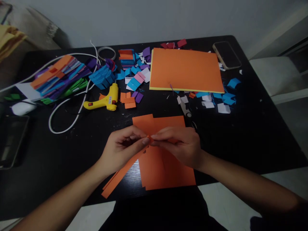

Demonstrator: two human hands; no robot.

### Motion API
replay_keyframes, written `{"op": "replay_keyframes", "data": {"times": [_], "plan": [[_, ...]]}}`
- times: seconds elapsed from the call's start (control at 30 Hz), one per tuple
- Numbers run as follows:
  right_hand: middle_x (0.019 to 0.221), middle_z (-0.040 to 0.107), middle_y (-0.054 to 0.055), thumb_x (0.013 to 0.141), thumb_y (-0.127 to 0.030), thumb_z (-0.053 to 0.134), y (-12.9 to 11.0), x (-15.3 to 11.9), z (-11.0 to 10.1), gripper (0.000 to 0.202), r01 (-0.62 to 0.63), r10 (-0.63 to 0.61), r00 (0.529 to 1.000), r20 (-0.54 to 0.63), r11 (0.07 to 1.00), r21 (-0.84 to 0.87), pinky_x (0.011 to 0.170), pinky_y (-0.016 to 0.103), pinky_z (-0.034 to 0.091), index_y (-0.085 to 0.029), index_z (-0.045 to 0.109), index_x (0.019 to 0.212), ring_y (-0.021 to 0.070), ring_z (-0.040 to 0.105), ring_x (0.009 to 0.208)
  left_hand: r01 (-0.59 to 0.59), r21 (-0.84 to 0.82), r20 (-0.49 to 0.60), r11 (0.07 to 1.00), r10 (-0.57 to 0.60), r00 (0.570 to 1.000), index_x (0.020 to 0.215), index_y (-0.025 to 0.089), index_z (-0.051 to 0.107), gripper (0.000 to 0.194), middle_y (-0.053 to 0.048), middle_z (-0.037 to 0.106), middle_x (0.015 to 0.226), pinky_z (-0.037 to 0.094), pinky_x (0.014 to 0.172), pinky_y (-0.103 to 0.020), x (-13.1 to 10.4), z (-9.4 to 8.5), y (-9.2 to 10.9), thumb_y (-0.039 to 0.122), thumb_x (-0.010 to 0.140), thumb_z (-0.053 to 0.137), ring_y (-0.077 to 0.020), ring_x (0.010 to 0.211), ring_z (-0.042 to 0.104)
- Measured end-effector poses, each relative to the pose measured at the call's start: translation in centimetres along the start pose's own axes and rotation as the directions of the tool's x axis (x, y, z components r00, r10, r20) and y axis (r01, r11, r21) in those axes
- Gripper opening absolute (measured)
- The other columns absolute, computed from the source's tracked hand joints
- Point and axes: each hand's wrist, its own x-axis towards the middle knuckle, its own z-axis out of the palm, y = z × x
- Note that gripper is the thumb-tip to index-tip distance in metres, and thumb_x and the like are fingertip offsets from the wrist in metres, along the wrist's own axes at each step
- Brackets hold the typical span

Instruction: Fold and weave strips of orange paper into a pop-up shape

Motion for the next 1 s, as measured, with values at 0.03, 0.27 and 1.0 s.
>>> {"op": "replay_keyframes", "data": {"times": [0.03, 0.27, 1.0], "plan": [[0.095, 0.083, 0.001, 0.086, -0.016, 0.081, 0.03, -0.02, 0.02, 0.019, 0.006, -0.006, 1.000, 0.004, 1.000, 0.004, 0.076, 0.029, 0.068, -0.027, 0.081, 0.102, 0.0171, 0.080, 0.083, -0.004, 0.008, -0.002, 1.000, 0.004, 1.000, 0.080, 0.016, 0.072, 0.013, -0.001, 0.071, 0.064, 0.052, 0.055, -0.019, -0.02, 0.01, -0.03, 0.024, 0.090, 0.074, -0.0105, 0.056, 0.064], [0.093, 0.083, 0.001, 0.086, -0.019, 0.082, -0.28, -0.01, 0.04, 0.015, -0.003, 0.003, 1.000, 0.001, 1.000, -0.025, 0.073, 0.029, 0.067, -0.026, 0.081, 0.099, 0.0179, 0.080, 0.082, -0.004, -0.018, -0.005, 1.000, 0.004, 1.000, 0.079, 0.017, 0.073, 0.010, 0.000, 0.069, 0.065, 0.049, 0.055, -0.018, -0.08, 0.01, -0.23, 0.020, 0.089, 0.073, -0.0090, 0.058, 0.061], [0.093, 0.083, 0.003, 0.083, -0.009, 0.082, 0.19, 0.05, 0.25, 0.022, 0.155, -0.155, 0.988, 0.003, 0.988, -0.004, 0.076, 0.024, 0.066, -0.020, 0.079, 0.102, 0.0159, 0.080, 0.085, -0.030, -0.058, 0.014, 0.998, 0.031, 0.999, 0.075, 0.016, 0.072, 0.011, 0.001, 0.068, 0.063, 0.048, 0.054, -0.016, 0.11, -0.04, -0.27, 0.016, 0.086, 0.073, -0.0075, 0.056, 0.059]]}}
